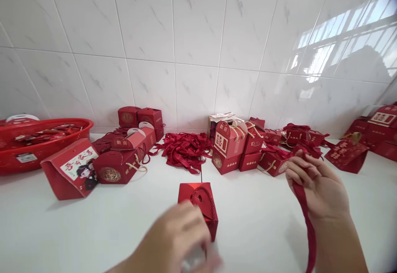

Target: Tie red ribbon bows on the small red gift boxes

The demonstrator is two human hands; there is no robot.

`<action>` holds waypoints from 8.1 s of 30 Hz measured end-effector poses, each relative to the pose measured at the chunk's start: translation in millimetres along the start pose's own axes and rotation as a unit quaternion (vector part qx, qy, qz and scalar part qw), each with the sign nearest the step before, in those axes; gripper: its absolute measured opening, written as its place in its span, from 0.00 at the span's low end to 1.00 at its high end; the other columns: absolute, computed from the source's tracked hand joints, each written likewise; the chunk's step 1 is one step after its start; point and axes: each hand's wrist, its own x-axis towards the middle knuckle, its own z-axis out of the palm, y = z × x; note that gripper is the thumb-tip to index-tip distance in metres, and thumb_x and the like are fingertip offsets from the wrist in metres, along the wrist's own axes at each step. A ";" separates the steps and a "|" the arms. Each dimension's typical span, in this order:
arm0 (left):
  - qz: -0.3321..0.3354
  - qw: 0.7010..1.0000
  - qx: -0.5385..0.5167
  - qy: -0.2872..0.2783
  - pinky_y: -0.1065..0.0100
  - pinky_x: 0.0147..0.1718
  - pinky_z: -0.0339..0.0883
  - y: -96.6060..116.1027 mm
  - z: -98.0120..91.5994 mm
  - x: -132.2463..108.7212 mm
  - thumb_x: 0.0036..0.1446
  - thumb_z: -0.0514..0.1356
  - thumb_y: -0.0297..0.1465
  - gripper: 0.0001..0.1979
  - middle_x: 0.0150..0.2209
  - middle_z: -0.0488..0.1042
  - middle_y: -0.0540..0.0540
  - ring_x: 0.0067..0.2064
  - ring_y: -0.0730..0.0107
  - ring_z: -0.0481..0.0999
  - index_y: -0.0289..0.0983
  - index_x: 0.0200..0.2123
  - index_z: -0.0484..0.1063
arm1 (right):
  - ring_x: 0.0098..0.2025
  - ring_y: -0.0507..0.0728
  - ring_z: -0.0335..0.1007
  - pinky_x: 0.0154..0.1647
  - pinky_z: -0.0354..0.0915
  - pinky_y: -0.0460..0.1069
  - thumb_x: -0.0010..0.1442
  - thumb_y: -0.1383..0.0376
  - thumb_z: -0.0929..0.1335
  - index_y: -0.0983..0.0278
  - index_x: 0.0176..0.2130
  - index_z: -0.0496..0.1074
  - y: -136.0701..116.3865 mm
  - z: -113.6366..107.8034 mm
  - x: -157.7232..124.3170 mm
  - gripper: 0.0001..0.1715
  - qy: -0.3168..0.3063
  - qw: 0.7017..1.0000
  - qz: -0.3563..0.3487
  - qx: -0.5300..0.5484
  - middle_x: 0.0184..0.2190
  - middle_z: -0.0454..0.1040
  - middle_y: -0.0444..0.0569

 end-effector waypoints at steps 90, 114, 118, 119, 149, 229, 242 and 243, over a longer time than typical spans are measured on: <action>-0.228 0.945 -0.211 0.104 0.55 0.56 0.55 -37.6 -10.6 34.3 0.55 0.50 0.32 0.07 0.48 0.70 0.45 0.54 0.57 0.65 0.39 0.26 0.61 | 0.47 0.59 0.65 0.48 0.61 0.53 0.60 0.53 0.65 0.60 0.44 0.71 95.7 10.8 -21.2 0.17 -0.221 0.755 -0.033 -0.616 0.47 0.71 0.50; -0.232 0.955 -0.148 0.112 0.67 0.37 0.67 -35.4 -15.6 -1.5 0.61 0.52 0.39 0.08 0.37 0.66 0.48 0.39 0.67 0.68 0.41 0.37 0.61 | 0.22 0.51 0.57 0.22 0.54 0.48 0.61 0.60 0.66 0.58 0.32 0.71 41.8 66.8 -42.7 0.07 -0.246 0.902 -0.159 -0.317 0.19 0.62 0.43; -0.234 0.940 -0.201 0.148 0.68 0.36 0.66 -39.2 -9.8 -3.2 0.63 0.49 0.40 0.09 0.37 0.66 0.48 0.39 0.68 0.68 0.41 0.40 0.59 | 0.35 0.54 0.65 0.38 0.62 0.50 0.60 0.61 0.66 0.61 0.30 0.69 92.7 61.7 -31.8 0.08 -0.296 0.822 -0.051 -0.483 0.31 0.70 0.47; -0.231 0.938 -0.210 0.149 0.68 0.36 0.66 -40.2 -8.4 -3.8 0.64 0.49 0.40 0.09 0.37 0.67 0.49 0.39 0.68 0.68 0.41 0.41 0.60 | 0.40 0.56 0.66 0.44 0.61 0.51 0.60 0.61 0.66 0.61 0.30 0.69 104.2 59.7 -29.6 0.08 -0.311 0.800 -0.049 -0.510 0.36 0.70 0.48; -0.234 0.921 -0.240 0.198 0.67 0.36 0.63 -45.1 3.5 -6.1 0.63 0.48 0.37 0.11 0.33 0.65 0.51 0.34 0.70 0.67 0.42 0.47 0.56 | 0.45 0.58 0.69 0.50 0.60 0.53 0.56 0.63 0.67 0.62 0.27 0.73 145.0 56.6 -19.6 0.08 -0.306 0.732 -0.037 -0.607 0.40 0.73 0.51; -0.351 0.910 -0.210 0.064 0.69 0.28 0.60 -81.2 -4.8 -12.3 0.54 0.56 0.37 0.19 0.31 0.71 0.49 0.30 0.65 0.70 0.41 0.50 0.66 | 0.29 0.57 0.66 0.30 0.60 0.51 0.59 0.54 0.63 0.61 0.54 0.65 99.6 -22.4 -40.1 0.26 -0.219 0.691 0.155 -0.672 0.31 0.72 0.48; -0.148 0.815 -0.421 0.369 0.74 0.23 0.61 -47.1 -52.2 31.8 0.54 0.63 0.37 0.10 0.40 0.71 0.45 0.33 0.72 0.65 0.36 0.31 0.74 | 0.29 0.52 0.61 0.30 0.61 0.47 0.56 0.53 0.69 0.61 0.31 0.74 81.0 43.3 -12.1 0.14 -0.125 0.925 -0.078 -0.350 0.25 0.68 0.44; -0.132 0.830 -0.406 0.360 0.74 0.23 0.61 -43.4 -54.9 36.6 0.54 0.63 0.36 0.09 0.39 0.72 0.45 0.32 0.73 0.64 0.36 0.32 0.75 | 0.28 0.52 0.61 0.29 0.60 0.47 0.55 0.54 0.70 0.61 0.31 0.74 78.7 51.5 -11.4 0.13 -0.139 0.914 -0.101 -0.368 0.24 0.68 0.44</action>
